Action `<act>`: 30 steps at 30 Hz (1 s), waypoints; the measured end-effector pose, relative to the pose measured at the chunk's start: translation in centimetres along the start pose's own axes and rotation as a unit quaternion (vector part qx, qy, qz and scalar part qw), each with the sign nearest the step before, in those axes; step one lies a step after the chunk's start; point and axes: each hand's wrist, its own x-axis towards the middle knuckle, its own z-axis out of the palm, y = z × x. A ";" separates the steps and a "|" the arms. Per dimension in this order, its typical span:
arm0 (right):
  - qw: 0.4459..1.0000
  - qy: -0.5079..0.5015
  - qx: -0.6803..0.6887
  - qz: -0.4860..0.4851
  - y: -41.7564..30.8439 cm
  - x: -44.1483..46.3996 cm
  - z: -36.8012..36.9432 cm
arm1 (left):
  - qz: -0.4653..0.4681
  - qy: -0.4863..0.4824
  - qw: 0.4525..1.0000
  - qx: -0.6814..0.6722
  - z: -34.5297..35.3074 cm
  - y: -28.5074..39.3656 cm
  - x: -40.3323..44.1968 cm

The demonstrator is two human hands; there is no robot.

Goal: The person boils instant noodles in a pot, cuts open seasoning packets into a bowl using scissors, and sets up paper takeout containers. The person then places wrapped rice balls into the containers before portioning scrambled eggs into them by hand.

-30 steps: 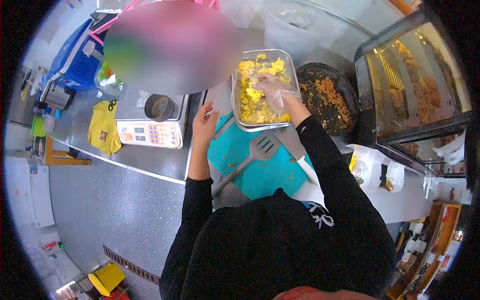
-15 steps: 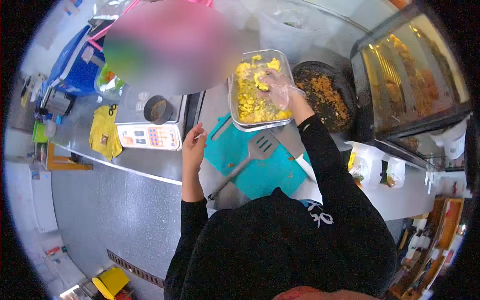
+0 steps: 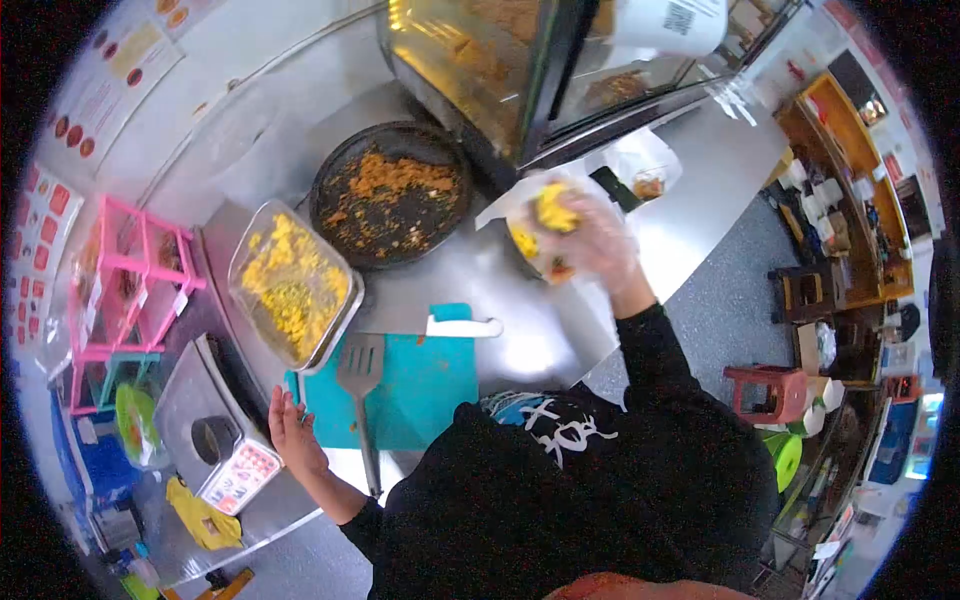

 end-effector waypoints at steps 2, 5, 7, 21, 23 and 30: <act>0.994 0.040 -0.035 -0.092 -4.9 0.5 -7.4 | -0.001 -0.015 1.000 -0.025 1.7 0.6 -0.4; 0.773 0.168 -0.556 -0.255 -10.5 2.6 -16.2 | -0.009 -0.008 1.000 0.018 3.9 1.7 -1.2; 0.553 0.233 -0.745 -0.290 -12.4 5.4 -20.2 | -0.005 -0.018 1.000 0.011 4.6 1.8 -1.3; 0.457 0.248 -0.801 -0.298 -12.5 8.7 -23.0 | 0.003 0.002 1.000 0.027 4.1 1.2 -2.3; 0.530 0.294 -0.772 -0.191 -13.4 8.6 -24.5 | 0.019 0.011 1.000 0.016 3.4 1.2 -2.8; 0.977 -0.059 0.023 -0.203 -4.9 0.1 -1.3 | 0.016 0.050 0.998 -0.024 -1.0 0.0 -4.7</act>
